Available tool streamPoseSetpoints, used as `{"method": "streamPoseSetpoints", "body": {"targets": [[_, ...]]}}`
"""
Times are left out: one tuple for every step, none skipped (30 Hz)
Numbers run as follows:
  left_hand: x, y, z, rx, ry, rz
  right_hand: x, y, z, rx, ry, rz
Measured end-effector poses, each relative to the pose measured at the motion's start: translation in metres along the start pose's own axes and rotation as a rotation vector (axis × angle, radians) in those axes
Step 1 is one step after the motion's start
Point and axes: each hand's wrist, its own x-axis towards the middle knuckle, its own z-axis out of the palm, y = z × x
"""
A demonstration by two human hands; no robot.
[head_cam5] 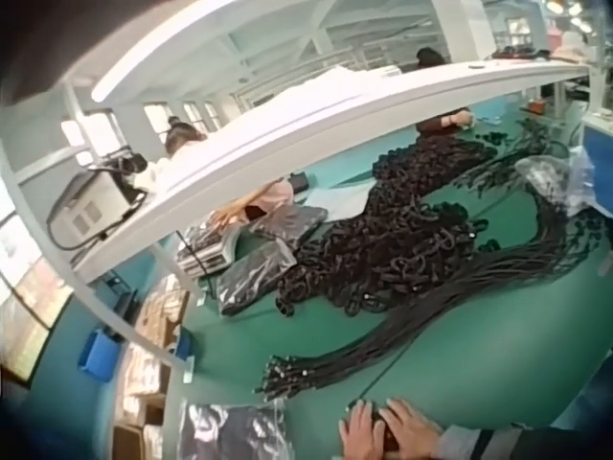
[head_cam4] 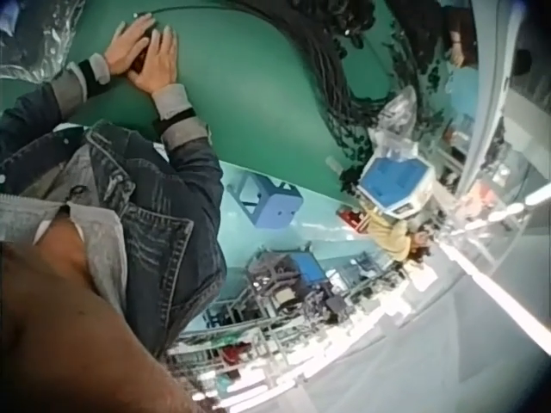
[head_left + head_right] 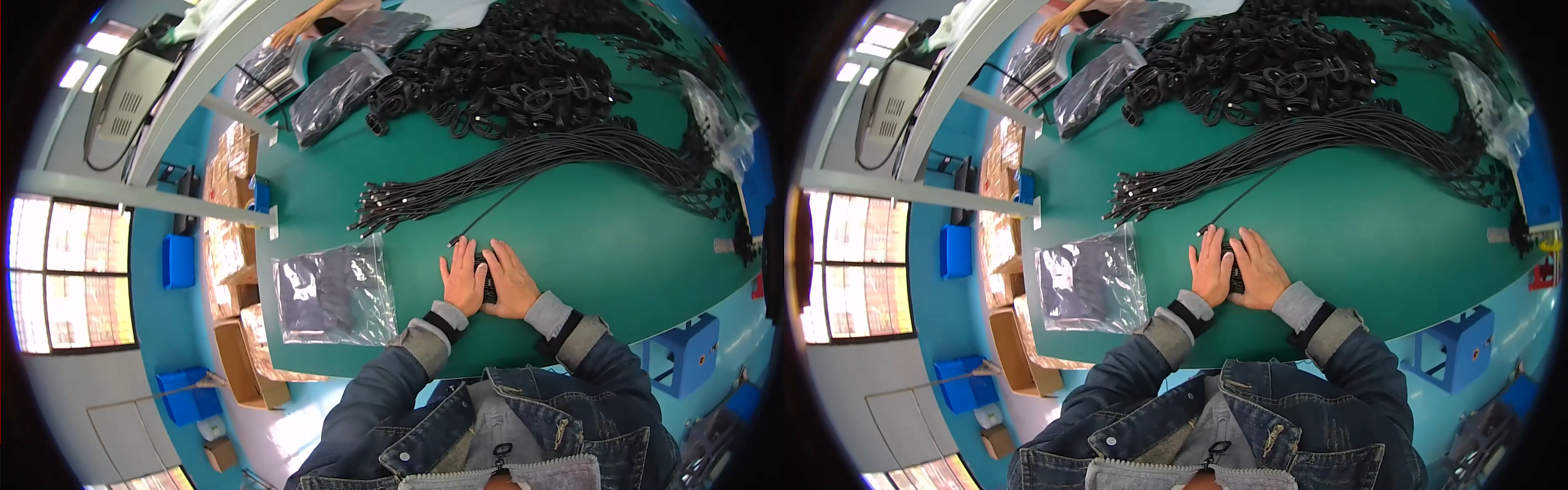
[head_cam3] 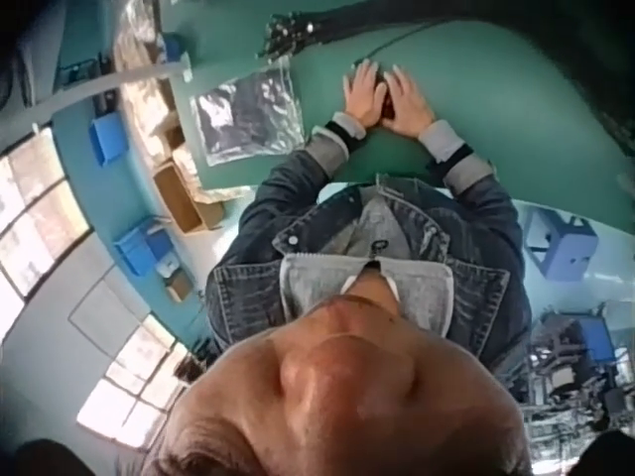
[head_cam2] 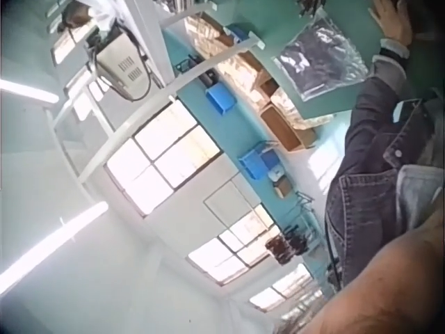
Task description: The person picks up a plastic bag, opens it, and places it on the table. They gather black cables into a bundle, place the bundle into the plastic bag, and seal the bag, repeating the process for a second bundle.
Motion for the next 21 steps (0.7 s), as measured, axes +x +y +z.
{"method": "streamPoseSetpoints", "body": {"targets": [[-0.001,0.0,0.0,-0.002,-0.006,-0.005,0.0,0.004,-0.003,0.001,-0.045,0.006],[-0.002,-0.001,-0.001,-0.005,-0.012,-0.015,0.0,0.006,-0.003,0.003,-0.095,0.012],[-0.002,-0.002,0.0,-0.012,0.002,-0.047,0.002,0.008,0.001,0.011,-0.125,-0.004],[0.001,-0.002,0.0,-0.017,0.006,-0.041,0.006,0.013,0.007,0.008,-0.073,-0.009],[-0.004,0.001,0.002,-0.027,0.003,-0.045,0.002,0.014,0.013,0.01,-0.031,-0.007],[-0.004,0.002,0.002,-0.042,0.011,-0.09,-0.003,0.015,0.017,0.011,0.01,-0.002],[0.002,0.004,0.0,-0.033,0.023,-0.059,-0.004,0.014,0.018,0.021,-0.031,-0.013],[0.002,0.004,0.001,-0.022,0.034,-0.027,-0.004,0.011,0.018,0.034,-0.016,0.012],[-0.001,0.002,0.002,-0.03,0.04,-0.059,-0.003,0.008,0.02,0.048,0.005,0.04],[-0.001,0.0,0.002,-0.032,0.054,-0.045,0.0,0.008,0.021,0.056,0.035,0.063],[-0.001,-0.001,0.002,-0.031,0.068,-0.028,0.001,0.008,0.022,0.06,0.017,0.051],[0.0,-0.002,0.001,-0.027,0.081,-0.005,0.002,0.008,0.023,0.027,0.025,0.017],[0.001,-0.003,-0.002,-0.025,0.093,-0.015,0.003,0.007,0.023,-0.007,0.036,-0.018],[0.001,-0.002,-0.003,0.006,0.082,-0.02,0.0,0.006,0.023,-0.042,0.048,-0.049],[0.0,0.0,-0.005,0.039,0.073,-0.023,-0.002,0.007,0.022,-0.039,0.043,-0.059],[-0.004,0.002,-0.007,0.073,0.065,-0.026,-0.005,0.009,0.023,-0.05,0.024,-0.057],[-0.007,0.003,-0.007,0.076,0.077,-0.029,-0.006,0.013,0.022,-0.063,0.009,-0.058],[-0.012,0.002,-0.007,0.08,0.163,-0.042,-0.005,0.016,0.021,-0.076,-0.006,-0.059],[-0.018,0.002,-0.008,0.082,0.244,-0.053,-0.005,0.015,0.02,-0.075,-0.004,-0.066],[-0.024,0.001,-0.01,0.085,0.323,-0.063,-0.005,0.014,0.02,-0.055,-0.002,-0.057],[-0.034,-0.008,-0.022,0.166,0.418,-0.084,-0.004,0.013,0.02,-0.036,0.0,-0.047]]}}
